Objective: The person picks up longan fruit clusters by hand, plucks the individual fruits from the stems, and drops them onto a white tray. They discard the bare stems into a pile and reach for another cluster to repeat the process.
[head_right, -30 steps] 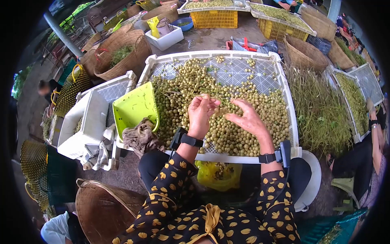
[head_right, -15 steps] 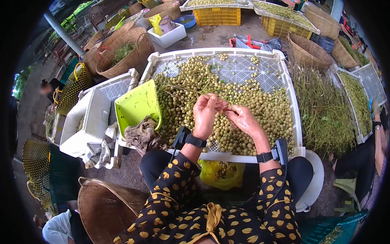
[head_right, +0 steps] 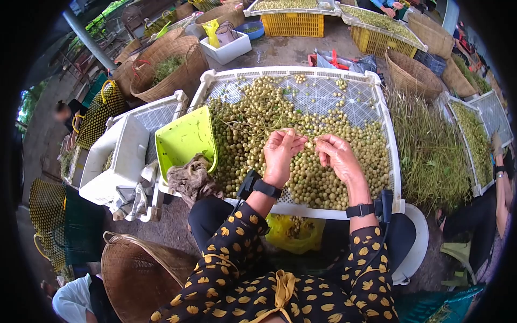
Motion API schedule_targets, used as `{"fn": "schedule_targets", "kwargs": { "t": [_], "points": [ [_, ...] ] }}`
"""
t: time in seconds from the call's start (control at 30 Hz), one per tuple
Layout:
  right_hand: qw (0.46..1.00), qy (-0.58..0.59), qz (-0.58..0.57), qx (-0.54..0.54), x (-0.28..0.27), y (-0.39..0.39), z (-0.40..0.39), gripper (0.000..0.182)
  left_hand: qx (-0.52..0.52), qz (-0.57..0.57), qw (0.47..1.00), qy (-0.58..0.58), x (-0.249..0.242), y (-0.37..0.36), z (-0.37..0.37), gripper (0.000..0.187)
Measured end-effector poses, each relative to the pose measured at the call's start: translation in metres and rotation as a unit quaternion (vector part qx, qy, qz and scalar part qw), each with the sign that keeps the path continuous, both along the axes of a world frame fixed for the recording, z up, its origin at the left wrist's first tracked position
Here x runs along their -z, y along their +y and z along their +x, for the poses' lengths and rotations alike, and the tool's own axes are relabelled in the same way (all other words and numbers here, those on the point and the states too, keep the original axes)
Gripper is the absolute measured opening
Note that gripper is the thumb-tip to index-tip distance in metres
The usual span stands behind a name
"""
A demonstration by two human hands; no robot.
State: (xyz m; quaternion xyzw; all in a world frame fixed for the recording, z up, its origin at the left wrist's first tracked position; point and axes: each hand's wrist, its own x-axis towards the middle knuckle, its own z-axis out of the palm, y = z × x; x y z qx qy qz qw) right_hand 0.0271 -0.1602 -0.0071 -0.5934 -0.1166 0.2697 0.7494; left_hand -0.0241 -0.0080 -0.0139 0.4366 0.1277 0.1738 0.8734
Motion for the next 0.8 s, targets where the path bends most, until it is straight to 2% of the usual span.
{"fn": "schedule_targets", "kwargs": {
  "t": [0.37,0.47,0.57,0.6,0.67,0.7,0.73,0.77,0.8],
  "points": [
    [0.965,0.165,0.196,0.064,0.006,-0.001,0.007,0.013,-0.003,0.083,0.994,-0.065,0.008,-0.008,0.001,0.010],
    [0.948,0.180,0.248,0.080,0.014,-0.004,0.013,0.013,0.006,0.067,0.995,-0.068,0.008,-0.012,0.001,0.009],
    [0.923,0.185,0.311,0.127,0.031,-0.024,0.029,0.012,-0.038,0.000,0.997,-0.065,-0.001,0.003,0.000,0.009],
    [0.936,0.148,0.265,0.177,0.025,-0.029,0.029,0.011,-0.053,-0.006,0.997,-0.054,-0.002,0.012,0.004,0.009],
    [0.975,0.017,0.089,0.203,0.025,-0.036,0.030,0.016,-0.065,0.002,0.997,-0.044,0.000,0.020,0.004,0.011],
    [0.956,-0.164,-0.082,0.230,0.032,-0.037,0.034,0.022,-0.058,-0.002,0.997,-0.048,-0.001,0.020,0.004,0.011],
    [0.876,-0.334,-0.248,0.244,0.043,-0.036,0.037,0.029,-0.050,-0.006,0.997,-0.051,-0.002,0.018,0.003,0.011],
    [0.741,-0.483,-0.399,0.242,0.053,-0.038,0.040,0.035,-0.042,-0.010,0.998,-0.053,-0.002,0.015,0.002,0.012],
    [0.790,-0.447,-0.369,0.201,0.047,-0.035,0.035,0.040,-0.036,-0.010,0.998,-0.052,-0.001,0.013,0.001,0.012]
  ]
}}
